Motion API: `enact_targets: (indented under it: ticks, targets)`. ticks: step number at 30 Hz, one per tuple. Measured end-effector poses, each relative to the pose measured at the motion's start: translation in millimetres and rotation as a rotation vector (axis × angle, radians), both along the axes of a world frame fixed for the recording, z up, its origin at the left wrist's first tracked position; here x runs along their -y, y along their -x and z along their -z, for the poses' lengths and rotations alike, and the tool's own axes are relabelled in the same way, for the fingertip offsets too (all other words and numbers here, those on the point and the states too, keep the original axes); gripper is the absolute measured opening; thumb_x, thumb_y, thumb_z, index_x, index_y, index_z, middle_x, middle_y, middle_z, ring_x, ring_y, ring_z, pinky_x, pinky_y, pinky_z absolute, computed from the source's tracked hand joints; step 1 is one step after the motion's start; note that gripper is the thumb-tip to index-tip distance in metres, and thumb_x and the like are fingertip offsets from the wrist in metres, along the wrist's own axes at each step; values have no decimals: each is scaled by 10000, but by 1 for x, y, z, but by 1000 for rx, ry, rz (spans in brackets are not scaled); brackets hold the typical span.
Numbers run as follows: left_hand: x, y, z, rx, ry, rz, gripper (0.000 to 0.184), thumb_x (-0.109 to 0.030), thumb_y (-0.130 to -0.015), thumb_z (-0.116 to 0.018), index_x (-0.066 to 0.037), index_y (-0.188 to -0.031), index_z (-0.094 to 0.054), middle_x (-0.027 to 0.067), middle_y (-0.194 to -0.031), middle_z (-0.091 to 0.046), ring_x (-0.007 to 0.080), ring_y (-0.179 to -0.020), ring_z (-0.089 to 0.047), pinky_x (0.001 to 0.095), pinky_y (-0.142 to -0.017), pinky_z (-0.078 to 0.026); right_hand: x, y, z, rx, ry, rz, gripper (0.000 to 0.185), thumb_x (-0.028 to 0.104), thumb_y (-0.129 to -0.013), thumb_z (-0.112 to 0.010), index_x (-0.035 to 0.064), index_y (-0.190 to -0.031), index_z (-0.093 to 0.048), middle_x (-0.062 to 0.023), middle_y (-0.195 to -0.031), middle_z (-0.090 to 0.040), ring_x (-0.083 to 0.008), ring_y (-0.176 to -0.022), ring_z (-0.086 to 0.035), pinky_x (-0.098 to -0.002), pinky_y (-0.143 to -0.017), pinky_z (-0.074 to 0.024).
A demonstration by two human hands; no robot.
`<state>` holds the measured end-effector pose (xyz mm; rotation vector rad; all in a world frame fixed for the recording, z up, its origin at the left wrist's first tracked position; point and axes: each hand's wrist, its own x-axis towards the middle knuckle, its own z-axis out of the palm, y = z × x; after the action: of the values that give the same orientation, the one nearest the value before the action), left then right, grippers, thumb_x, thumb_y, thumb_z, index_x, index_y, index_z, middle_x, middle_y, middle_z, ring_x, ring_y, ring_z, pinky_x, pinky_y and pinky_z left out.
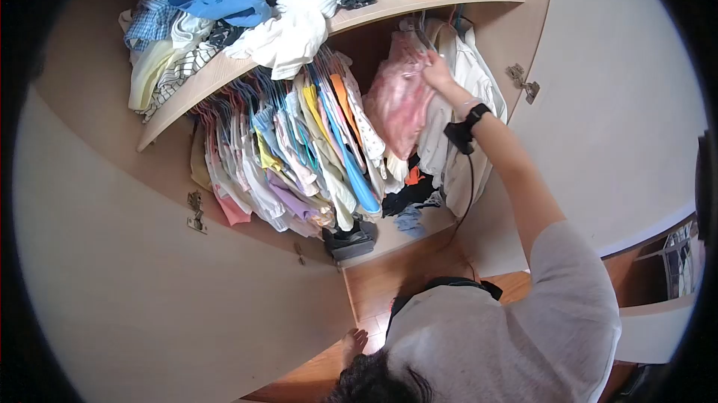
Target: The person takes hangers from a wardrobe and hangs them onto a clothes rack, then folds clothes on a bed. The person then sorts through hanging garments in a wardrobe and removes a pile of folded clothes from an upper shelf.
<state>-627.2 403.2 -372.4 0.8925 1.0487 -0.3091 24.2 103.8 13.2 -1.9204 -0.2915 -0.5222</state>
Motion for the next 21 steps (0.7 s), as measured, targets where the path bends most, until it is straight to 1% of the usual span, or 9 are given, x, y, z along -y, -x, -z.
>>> enact_targets:
  ticks: [4, 7, 9, 12, 13, 15, 17, 19, 21]
  targets:
    - [6, 15, -6, -199, 17, -165, 369, -211, -895, -412, 11, -1187, -373, 196, -1130, -515, 306, -1024, -531, 406, -818, -463, 30, 1, -10, -46, 123, 69, 492, 59, -711, -529, -34, -1189, -455, -204, -1086, -566, -294, -1017, -550, -338, -875, -422]
    - [-9, 24, 19, -174, 85, -134, 356, -208, -886, -426, 4, -1169, -383, 189, -1135, -512, 295, -1024, -530, 400, -811, -464, -7, 50, -35, 449, 268, 234, 530, 65, -697, -568, -27, -1201, -434, -219, -1138, -515, -320, -1084, -492, -350, -908, -397]
    - [-14, 20, 25, -146, 88, -88, 337, -203, -878, -436, 0, -1145, -402, 181, -1112, -524, 287, -997, -541, 394, -799, -468, -36, 70, -46, 403, 308, 24, 605, 97, -678, -609, -28, -1226, -385, -237, -1195, -436, -371, -1153, -395, -407, -958, -337]
    - [-16, -12, 7, 16, -181, 128, 321, -212, -873, -453, 7, -1108, -438, 180, -1037, -552, 295, -937, -571, 399, -778, -485, -62, 81, -47, 565, 455, 77, 621, 157, -668, -619, -13, -1205, -357, -221, -1238, -342, -380, -1192, -294, -527, -983, -244]
    - [-14, -22, -9, 147, -372, 283, 335, -229, -876, -458, 17, -1104, -446, 189, -1013, -555, 309, -930, -578, 409, -776, -493, -56, 77, -51, 454, 484, 144, 630, 170, -669, -628, -11, -1207, -355, -223, -1234, -344, -381, -1195, -291, -520, -987, -243]
    - [-7, -52, -37, 208, -402, 247, 325, -225, -873, -467, 20, -1086, -465, 177, -951, -569, 304, -875, -592, 406, -757, -499, -32, 59, -61, 241, 538, 268, 650, 198, -670, -646, -9, -1211, -351, -227, -1226, -350, -382, -1201, -286, -506, -994, -242]
    - [2, -82, -56, 62, -75, -135, 276, -185, -860, -473, 10, -1056, -485, 136, -876, -593, 267, -776, -605, 378, -724, -492, -2, 23, -53, 98, 454, 405, 731, 270, -660, -677, -26, -1231, -329, -245, -1271, -320, -369, -1199, -317, -453, -988, -280]
    - [3, -84, -54, 94, -26, -82, 235, -183, -857, -482, 13, -986, -504, 130, -860, -580, 270, -787, -603, 372, -720, -508, 27, 3, -36, 323, 259, 281, 684, 321, -704, -650, -72, -1193, -379, -259, -1151, -484, -357, -1060, -486, -379, -899, -395]
    - [7, -80, -49, 76, 10, -45, 237, -179, -859, -479, 12, -998, -495, 135, -879, -578, 274, -813, -598, 373, -728, -506, 28, 14, -42, -56, 363, -9, 576, 313, -730, -622, -62, -1129, -446, -254, -1084, -532, -358, -1008, -526, -384, -864, -421]
